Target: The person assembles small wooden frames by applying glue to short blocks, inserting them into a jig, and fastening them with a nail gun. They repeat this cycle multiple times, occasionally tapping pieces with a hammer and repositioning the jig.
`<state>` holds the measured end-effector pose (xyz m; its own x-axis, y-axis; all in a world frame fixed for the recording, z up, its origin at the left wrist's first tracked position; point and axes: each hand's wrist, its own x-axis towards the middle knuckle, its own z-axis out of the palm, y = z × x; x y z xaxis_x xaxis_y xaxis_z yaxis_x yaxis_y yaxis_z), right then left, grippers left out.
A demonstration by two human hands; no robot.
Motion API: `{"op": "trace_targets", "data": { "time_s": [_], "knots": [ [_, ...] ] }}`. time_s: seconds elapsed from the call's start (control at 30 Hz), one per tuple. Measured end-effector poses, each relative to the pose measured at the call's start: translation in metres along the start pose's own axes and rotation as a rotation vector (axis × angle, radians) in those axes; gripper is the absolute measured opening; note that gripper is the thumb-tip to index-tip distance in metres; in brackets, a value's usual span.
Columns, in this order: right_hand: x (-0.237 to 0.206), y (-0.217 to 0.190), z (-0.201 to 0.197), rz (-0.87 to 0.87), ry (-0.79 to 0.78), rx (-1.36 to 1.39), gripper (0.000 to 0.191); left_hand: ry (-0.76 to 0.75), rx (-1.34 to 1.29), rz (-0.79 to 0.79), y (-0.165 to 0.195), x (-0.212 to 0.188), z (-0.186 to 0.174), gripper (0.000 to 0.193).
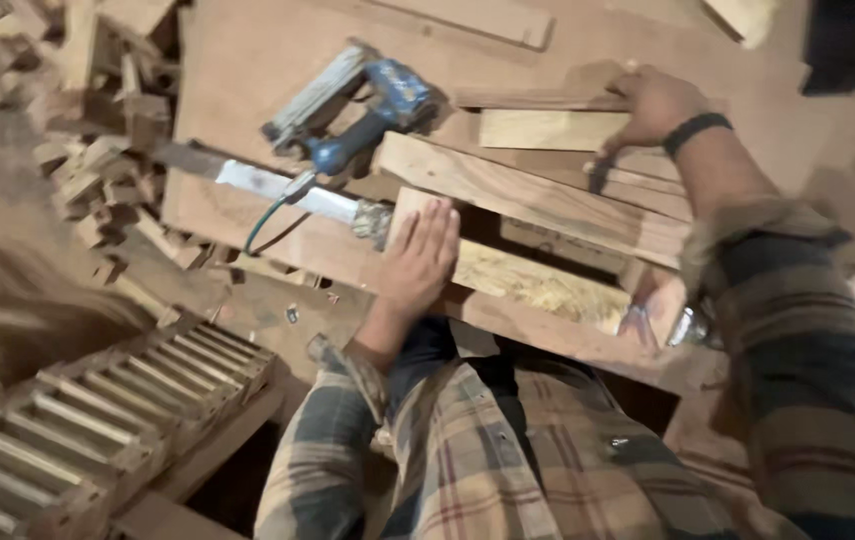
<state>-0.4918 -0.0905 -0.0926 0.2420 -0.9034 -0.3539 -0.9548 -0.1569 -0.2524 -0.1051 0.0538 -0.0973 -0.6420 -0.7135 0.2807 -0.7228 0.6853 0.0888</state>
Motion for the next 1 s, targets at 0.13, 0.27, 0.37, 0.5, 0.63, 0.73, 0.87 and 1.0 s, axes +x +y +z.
{"op": "trace_targets", "data": {
  "time_s": [0.13, 0.27, 0.37, 0.5, 0.63, 0.73, 0.87, 1.0],
  "knots": [
    [-0.007, -0.014, -0.012, 0.074, -0.080, -0.166, 0.105, -0.007, 0.002, -0.004, 0.007, -0.006, -0.005, 0.050],
    [-0.037, -0.032, -0.020, 0.138, 0.156, -0.388, 0.073, 0.108, -0.023, 0.002, 0.007, -0.018, -0.022, 0.047],
    [-0.085, -0.052, -0.018, 0.134, 0.516, -0.509, 0.063, 0.057, -0.026, -0.017, 0.005, -0.032, -0.040, 0.054],
    [-0.208, -0.111, -0.009, 0.201, 0.639, -0.353, 0.036, -0.100, -0.258, 0.041, 0.006, -0.070, -0.060, 0.092],
    [-0.328, -0.221, 0.061, 0.317, 0.478, 0.111, 0.034, -0.037, -1.037, -0.118, 0.035, -0.153, -0.064, 0.085],
    [-0.362, -0.284, 0.142, 0.091, 0.613, 0.149, 0.025, -0.360, -1.925, -0.533, 0.042, -0.199, -0.046, 0.073],
    [-0.363, -0.312, 0.215, 0.257, 0.532, -0.163, 0.036, -0.391, -2.195, -1.574, 0.041, -0.212, -0.019, 0.059],
    [-0.361, -0.308, 0.232, 0.315, 0.481, -0.074, 0.050, -0.284, -2.018, -1.490, 0.042, -0.179, 0.005, 0.041]
  ]
}}
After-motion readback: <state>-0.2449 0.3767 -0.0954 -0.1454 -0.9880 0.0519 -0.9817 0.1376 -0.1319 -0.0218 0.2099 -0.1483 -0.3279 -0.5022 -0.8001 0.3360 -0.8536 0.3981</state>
